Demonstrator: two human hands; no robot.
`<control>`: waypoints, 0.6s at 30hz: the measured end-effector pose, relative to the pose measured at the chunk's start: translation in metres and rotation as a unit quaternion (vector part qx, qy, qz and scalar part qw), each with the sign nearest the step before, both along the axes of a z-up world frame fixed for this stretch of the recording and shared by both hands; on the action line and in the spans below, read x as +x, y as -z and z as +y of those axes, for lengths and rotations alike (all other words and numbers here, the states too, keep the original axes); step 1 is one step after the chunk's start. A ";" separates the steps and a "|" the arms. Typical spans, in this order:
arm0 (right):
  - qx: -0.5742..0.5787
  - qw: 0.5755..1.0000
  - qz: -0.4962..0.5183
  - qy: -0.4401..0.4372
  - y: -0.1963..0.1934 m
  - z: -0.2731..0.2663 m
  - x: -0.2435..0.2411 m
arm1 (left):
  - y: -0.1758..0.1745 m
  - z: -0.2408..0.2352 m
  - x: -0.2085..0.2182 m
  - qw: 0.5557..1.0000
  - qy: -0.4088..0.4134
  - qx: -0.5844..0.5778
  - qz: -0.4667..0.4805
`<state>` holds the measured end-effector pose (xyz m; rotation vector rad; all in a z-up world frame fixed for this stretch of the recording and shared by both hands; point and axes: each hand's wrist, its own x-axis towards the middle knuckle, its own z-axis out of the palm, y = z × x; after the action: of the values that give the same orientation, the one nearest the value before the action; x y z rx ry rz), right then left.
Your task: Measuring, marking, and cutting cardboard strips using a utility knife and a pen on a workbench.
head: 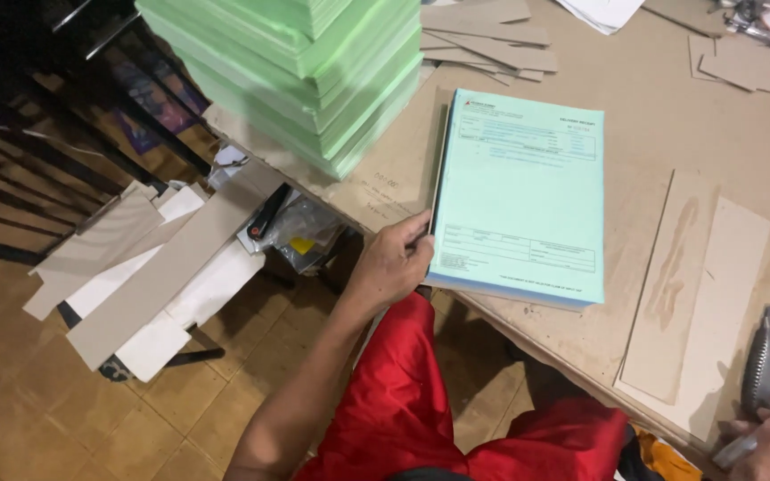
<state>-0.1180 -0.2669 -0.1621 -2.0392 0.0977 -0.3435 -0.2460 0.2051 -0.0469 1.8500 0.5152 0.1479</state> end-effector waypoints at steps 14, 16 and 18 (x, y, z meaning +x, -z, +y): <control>0.009 1.000 -0.016 -0.012 0.078 -0.053 0.037 | -0.042 0.011 0.030 0.982 -0.036 0.014 0.185; 0.030 0.999 0.005 0.023 0.061 -0.029 0.026 | -0.018 0.024 0.041 0.990 -0.036 0.032 0.135; 0.054 0.997 0.025 0.058 0.060 -0.022 0.021 | -0.006 0.032 0.047 0.995 -0.036 0.052 0.083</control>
<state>-0.0971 -0.2885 -0.2220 -1.9400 0.2611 -0.3526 -0.1989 0.2366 -0.0404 1.9558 0.7003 0.0710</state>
